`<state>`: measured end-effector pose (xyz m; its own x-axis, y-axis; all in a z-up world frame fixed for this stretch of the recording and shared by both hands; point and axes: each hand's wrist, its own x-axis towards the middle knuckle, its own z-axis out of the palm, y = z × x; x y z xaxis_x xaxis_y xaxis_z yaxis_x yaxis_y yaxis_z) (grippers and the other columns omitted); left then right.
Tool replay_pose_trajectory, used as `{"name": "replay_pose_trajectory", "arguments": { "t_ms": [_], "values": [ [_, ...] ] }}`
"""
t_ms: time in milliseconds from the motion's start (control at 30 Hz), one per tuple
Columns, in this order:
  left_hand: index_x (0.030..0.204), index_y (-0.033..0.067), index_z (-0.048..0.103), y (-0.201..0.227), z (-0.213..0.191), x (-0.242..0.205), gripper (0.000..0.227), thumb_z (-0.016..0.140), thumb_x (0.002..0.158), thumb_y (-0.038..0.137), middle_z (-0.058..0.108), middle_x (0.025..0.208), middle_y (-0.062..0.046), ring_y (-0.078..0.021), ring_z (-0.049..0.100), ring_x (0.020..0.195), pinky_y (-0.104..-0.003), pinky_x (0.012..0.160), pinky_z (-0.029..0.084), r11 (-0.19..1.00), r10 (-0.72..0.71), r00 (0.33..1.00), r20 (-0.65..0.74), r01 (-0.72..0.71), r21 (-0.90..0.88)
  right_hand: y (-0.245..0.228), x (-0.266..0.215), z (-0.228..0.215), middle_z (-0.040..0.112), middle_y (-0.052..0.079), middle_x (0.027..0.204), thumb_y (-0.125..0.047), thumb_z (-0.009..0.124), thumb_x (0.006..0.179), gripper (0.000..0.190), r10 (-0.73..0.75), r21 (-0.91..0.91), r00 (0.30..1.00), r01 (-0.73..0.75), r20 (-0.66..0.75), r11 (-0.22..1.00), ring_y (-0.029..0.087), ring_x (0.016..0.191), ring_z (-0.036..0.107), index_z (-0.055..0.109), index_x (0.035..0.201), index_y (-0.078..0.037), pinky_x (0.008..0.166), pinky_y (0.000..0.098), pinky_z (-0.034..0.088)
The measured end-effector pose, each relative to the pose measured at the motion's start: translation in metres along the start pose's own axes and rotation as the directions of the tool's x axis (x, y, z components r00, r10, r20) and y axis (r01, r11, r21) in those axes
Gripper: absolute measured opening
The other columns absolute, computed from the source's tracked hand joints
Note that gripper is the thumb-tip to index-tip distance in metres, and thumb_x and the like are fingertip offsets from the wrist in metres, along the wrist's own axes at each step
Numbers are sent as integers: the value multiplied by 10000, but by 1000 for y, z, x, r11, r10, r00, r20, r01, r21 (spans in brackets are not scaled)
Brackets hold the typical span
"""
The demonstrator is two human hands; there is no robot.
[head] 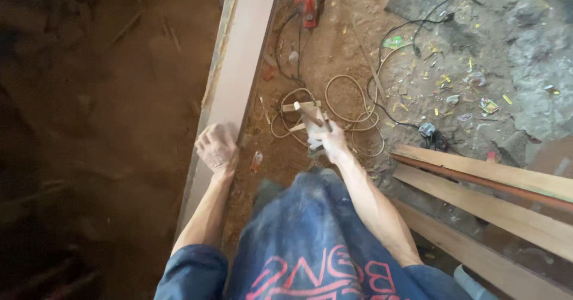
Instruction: The person selects a wooden plank, positions it on a workbench, and uses a circular saw to cut it into smaller pieces. They then use a hand plane to smooth the cut edges and stack the finished pieces.
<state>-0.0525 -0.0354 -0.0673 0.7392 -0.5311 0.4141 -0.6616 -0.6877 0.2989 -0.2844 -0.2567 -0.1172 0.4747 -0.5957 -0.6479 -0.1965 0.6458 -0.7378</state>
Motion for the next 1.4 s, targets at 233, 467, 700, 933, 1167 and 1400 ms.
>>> {"name": "replay_pose_trajectory", "arguments": {
  "t_ms": [233, 467, 700, 933, 1167, 1400],
  "values": [
    [1104, 106, 752, 117, 59, -27, 295, 772, 909, 327, 737, 1023, -116, -257, 704, 928, -407, 827, 571, 833, 57, 907, 416, 186, -520, -7, 31, -66, 764, 168, 1063, -225, 848, 734, 617, -383, -638, 907, 190, -178, 747, 284, 952, 735, 664, 1306, -85, 840, 387, 571],
    [1009, -44, 724, 210, 190, -7, 508, 651, 973, 458, 732, 852, -92, -143, 652, 651, -294, 552, 473, -49, -324, 351, 878, 921, -386, -56, 84, -65, 727, 238, 1123, -225, 822, 768, 600, -392, -706, 916, 221, -87, 673, 354, 1055, 721, 637, 1315, -65, 917, 421, 561],
    [974, 32, 713, 197, 265, 36, 387, 632, 983, 411, 663, 776, -12, -96, 561, 600, -255, 519, 423, -59, -304, 264, 916, 954, -294, -76, 220, -66, 748, 239, 1069, -185, 769, 816, 482, -335, -738, 942, 231, 7, 634, 386, 1013, 730, 638, 1261, -53, 898, 466, 574],
    [1117, 21, 691, 217, 315, 82, 255, 640, 954, 210, 649, 793, 16, -81, 572, 676, -250, 598, 457, -188, -586, 173, 791, 921, -341, -104, 404, -5, 687, 329, 973, -170, 587, 969, 310, 7, -752, 995, 74, 104, 655, 495, 944, 661, 652, 1183, 44, 811, 576, 525],
    [1163, -8, 719, 254, 355, 159, 310, 632, 962, 211, 659, 818, -11, -85, 535, 655, -261, 574, 435, -174, -697, 161, 699, 908, -382, -160, 538, 89, 683, 270, 1113, -146, 578, 944, 296, -360, -717, 779, 620, 514, 319, 442, 1010, 673, 607, 1228, -66, 905, 503, 567],
    [1097, 6, 668, 285, 369, 237, 208, 646, 952, 155, 705, 862, -38, -98, 642, 717, -256, 643, 529, -363, -695, 166, 699, 759, -541, -194, 528, 39, 693, 289, 1043, -132, 620, 926, 371, -105, -707, 919, 362, 380, 607, 500, 953, 633, 608, 1279, -20, 752, 559, 532]
  ]
}}
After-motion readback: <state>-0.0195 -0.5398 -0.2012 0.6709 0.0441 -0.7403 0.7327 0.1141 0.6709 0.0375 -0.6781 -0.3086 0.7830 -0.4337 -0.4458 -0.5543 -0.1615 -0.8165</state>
